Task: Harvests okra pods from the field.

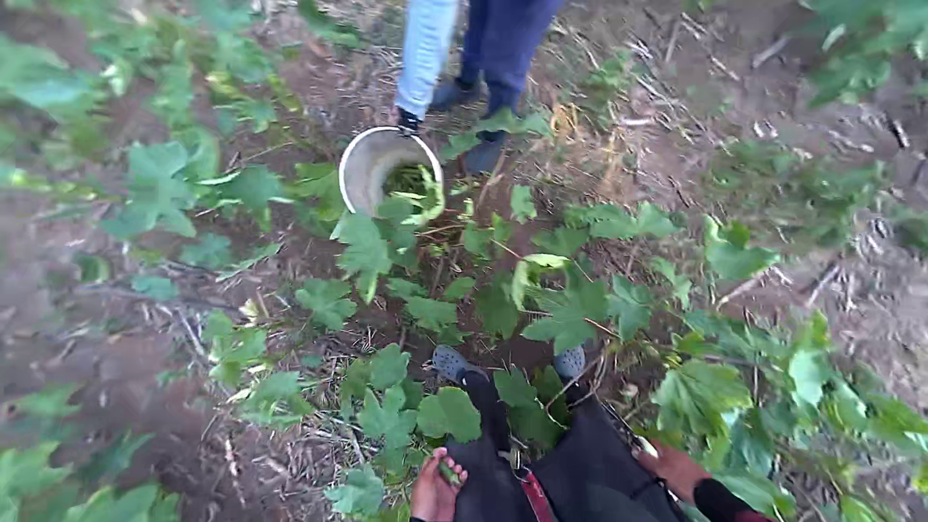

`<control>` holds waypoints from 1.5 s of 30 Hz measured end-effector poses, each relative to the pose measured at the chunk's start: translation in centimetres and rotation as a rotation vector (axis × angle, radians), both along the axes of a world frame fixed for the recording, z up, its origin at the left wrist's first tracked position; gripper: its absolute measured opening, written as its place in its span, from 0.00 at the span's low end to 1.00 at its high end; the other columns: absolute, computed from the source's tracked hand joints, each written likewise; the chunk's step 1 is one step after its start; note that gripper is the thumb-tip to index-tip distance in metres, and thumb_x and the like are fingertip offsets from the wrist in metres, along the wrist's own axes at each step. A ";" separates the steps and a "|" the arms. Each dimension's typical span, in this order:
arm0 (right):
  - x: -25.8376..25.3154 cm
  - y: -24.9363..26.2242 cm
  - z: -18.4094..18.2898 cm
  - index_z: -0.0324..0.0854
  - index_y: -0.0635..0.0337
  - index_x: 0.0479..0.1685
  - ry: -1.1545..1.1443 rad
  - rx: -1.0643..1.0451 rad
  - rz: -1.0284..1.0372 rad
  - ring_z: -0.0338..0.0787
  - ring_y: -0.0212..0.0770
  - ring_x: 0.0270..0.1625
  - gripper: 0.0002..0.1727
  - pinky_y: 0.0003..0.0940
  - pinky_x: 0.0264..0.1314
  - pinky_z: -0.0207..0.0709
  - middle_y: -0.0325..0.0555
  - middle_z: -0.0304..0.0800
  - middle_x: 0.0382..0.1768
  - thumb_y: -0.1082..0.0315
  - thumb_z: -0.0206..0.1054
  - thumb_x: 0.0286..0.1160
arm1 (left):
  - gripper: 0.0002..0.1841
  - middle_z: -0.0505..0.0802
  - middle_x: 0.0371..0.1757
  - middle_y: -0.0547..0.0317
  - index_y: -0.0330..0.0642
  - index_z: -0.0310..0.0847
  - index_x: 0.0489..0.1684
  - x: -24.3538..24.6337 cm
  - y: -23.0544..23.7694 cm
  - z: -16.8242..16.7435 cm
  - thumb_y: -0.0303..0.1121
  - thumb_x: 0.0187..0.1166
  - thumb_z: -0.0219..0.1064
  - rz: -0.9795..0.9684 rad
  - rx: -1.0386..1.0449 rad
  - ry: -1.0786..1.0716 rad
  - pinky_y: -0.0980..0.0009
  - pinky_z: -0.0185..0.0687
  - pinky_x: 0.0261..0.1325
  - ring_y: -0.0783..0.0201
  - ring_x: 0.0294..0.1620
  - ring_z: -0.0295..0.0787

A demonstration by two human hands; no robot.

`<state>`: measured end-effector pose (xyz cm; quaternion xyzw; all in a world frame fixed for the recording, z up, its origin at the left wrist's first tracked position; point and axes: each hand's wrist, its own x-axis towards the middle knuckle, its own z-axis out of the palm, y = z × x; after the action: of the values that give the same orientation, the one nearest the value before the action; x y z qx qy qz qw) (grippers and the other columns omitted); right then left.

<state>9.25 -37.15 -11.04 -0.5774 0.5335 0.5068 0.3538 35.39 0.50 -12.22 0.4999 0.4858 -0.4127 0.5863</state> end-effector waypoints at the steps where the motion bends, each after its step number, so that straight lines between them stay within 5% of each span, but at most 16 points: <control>1: 2.7 -0.2 0.2 0.76 0.64 0.79 -0.004 -0.015 0.053 0.82 0.69 0.74 0.34 0.70 0.79 0.69 0.71 0.86 0.67 0.44 0.63 0.85 | 0.15 0.88 0.29 0.54 0.38 0.74 0.52 0.6 0.9 -0.4 0.36 0.95 0.43 0.072 -0.017 0.003 0.53 0.90 0.44 0.55 0.30 0.89; 3: 8.2 -0.7 0.9 0.74 0.62 0.81 -0.039 -0.057 0.086 0.84 0.68 0.72 0.34 0.69 0.77 0.71 0.70 0.87 0.65 0.47 0.64 0.85 | 0.16 0.88 0.29 0.53 0.38 0.75 0.52 1.5 2.0 -1.1 0.37 0.96 0.42 0.167 -0.044 0.012 0.52 0.90 0.44 0.54 0.30 0.90; 7: 18.8 0.0 2.6 0.72 0.66 0.78 -0.203 -0.095 -0.003 0.93 0.61 0.51 0.28 0.64 0.60 0.83 0.67 0.90 0.52 0.54 0.62 0.88 | 0.16 0.88 0.30 0.51 0.37 0.75 0.54 3.1 2.9 -1.7 0.37 0.96 0.43 0.263 -0.067 0.053 0.52 0.90 0.45 0.53 0.32 0.90; 11: 27.2 1.5 4.5 0.69 0.66 0.82 -0.247 -0.026 0.111 0.93 0.57 0.50 0.30 0.60 0.59 0.83 0.65 0.91 0.52 0.54 0.59 0.89 | 0.16 0.88 0.31 0.51 0.35 0.74 0.55 5.7 2.7 -1.8 0.36 0.96 0.44 0.293 -0.072 0.080 0.54 0.90 0.44 0.54 0.32 0.90; 14: 33.0 3.5 6.0 0.68 0.66 0.81 -0.173 0.018 0.174 0.89 0.48 0.55 0.27 0.48 0.65 0.78 0.59 0.87 0.56 0.57 0.56 0.92 | 0.14 0.89 0.32 0.51 0.36 0.74 0.56 8.3 2.3 -2.0 0.35 0.96 0.44 0.318 -0.072 0.072 0.54 0.90 0.45 0.54 0.32 0.90; 18: 33.9 -0.7 -0.2 0.71 0.66 0.82 -0.171 0.074 0.327 0.87 0.66 0.67 0.33 0.67 0.73 0.75 0.72 0.86 0.64 0.49 0.59 0.88 | 0.13 0.87 0.30 0.51 0.35 0.73 0.53 13.7 2.0 -2.4 0.34 0.95 0.47 0.404 0.035 0.015 0.56 0.90 0.40 0.55 0.29 0.88; 20: 37.4 -1.1 -0.2 0.71 0.67 0.81 -0.113 0.063 0.375 0.85 0.66 0.70 0.33 0.66 0.76 0.72 0.71 0.85 0.66 0.49 0.57 0.90 | 0.11 0.87 0.30 0.52 0.35 0.72 0.53 16.8 2.7 -2.4 0.34 0.94 0.49 0.468 0.132 -0.062 0.57 0.89 0.39 0.56 0.28 0.88; 25: 46.0 -3.5 -2.0 0.71 0.67 0.80 -0.181 0.125 0.488 0.91 0.64 0.58 0.30 0.66 0.67 0.80 0.68 0.90 0.55 0.53 0.60 0.89 | 0.11 0.86 0.27 0.58 0.38 0.73 0.49 26.6 8.5 -2.7 0.35 0.93 0.48 0.595 0.367 -0.355 0.61 0.89 0.39 0.62 0.27 0.87; 28: 52.6 -3.2 -3.0 0.73 0.62 0.80 -0.213 0.179 0.660 0.91 0.66 0.57 0.32 0.70 0.66 0.79 0.67 0.91 0.53 0.49 0.64 0.86 | 0.10 0.82 0.22 0.63 0.42 0.73 0.44 32.0 13.2 -3.3 0.36 0.93 0.50 0.611 0.523 -0.408 0.70 0.81 0.25 0.69 0.18 0.78; 30: 57.4 -1.3 -3.4 0.74 0.61 0.79 -0.243 0.228 0.769 0.91 0.66 0.55 0.32 0.71 0.64 0.78 0.66 0.92 0.51 0.46 0.64 0.85 | 0.10 0.79 0.20 0.63 0.38 0.74 0.48 35.3 16.5 -4.4 0.36 0.92 0.54 0.535 0.645 -0.383 0.74 0.69 0.17 0.72 0.13 0.68; 32: 62.0 2.1 -3.6 0.73 0.58 0.81 -0.232 0.281 0.880 0.91 0.67 0.57 0.34 0.72 0.66 0.78 0.67 0.91 0.53 0.43 0.63 0.85 | 0.12 0.81 0.23 0.60 0.34 0.78 0.54 38.3 20.0 -6.2 0.37 0.91 0.57 0.305 0.755 -0.333 0.73 0.67 0.17 0.71 0.13 0.67; 33: 64.1 4.3 -3.7 0.73 0.57 0.81 -0.212 0.308 0.934 0.90 0.68 0.59 0.35 0.72 0.68 0.76 0.67 0.90 0.55 0.42 0.62 0.85 | 0.14 0.85 0.28 0.56 0.33 0.81 0.57 39.7 21.7 -7.1 0.37 0.89 0.60 0.135 0.798 -0.295 0.68 0.71 0.23 0.67 0.18 0.72; 35: 67.4 9.4 -4.3 0.74 0.55 0.80 -0.187 0.355 1.047 0.89 0.68 0.63 0.34 0.73 0.70 0.74 0.67 0.90 0.58 0.41 0.61 0.85 | 0.17 0.93 0.46 0.45 0.35 0.84 0.62 43.0 24.8 -8.9 0.38 0.85 0.65 -0.211 0.813 -0.215 0.51 0.83 0.51 0.53 0.42 0.89; 36: 68.5 12.1 -5.1 0.75 0.55 0.79 -0.179 0.387 1.091 0.88 0.68 0.63 0.33 0.73 0.70 0.74 0.67 0.90 0.59 0.41 0.61 0.86 | 0.18 0.93 0.54 0.40 0.36 0.85 0.63 44.4 26.3 -10.4 0.39 0.83 0.68 -0.342 0.790 -0.196 0.43 0.81 0.63 0.46 0.54 0.91; 38: 69.4 17.6 -7.5 0.76 0.55 0.78 -0.156 0.453 1.141 0.88 0.67 0.65 0.33 0.73 0.70 0.74 0.66 0.89 0.59 0.40 0.60 0.86 | 0.19 0.91 0.60 0.36 0.37 0.85 0.64 46.7 28.3 -13.2 0.38 0.80 0.72 -0.546 0.680 -0.184 0.36 0.76 0.71 0.39 0.65 0.88; 45: 67.1 34.6 -17.8 0.74 0.63 0.78 0.034 0.480 1.037 0.89 0.65 0.63 0.36 0.68 0.70 0.77 0.68 0.87 0.62 0.41 0.59 0.86 | 0.22 0.90 0.61 0.37 0.39 0.84 0.66 50.8 31.5 -19.8 0.33 0.72 0.78 -0.764 0.204 -0.264 0.39 0.77 0.71 0.42 0.64 0.86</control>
<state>76.37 -2.56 -28.84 -0.6588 0.0559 0.7305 0.1712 86.15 31.96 -32.00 0.7483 0.2244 -0.4828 0.3956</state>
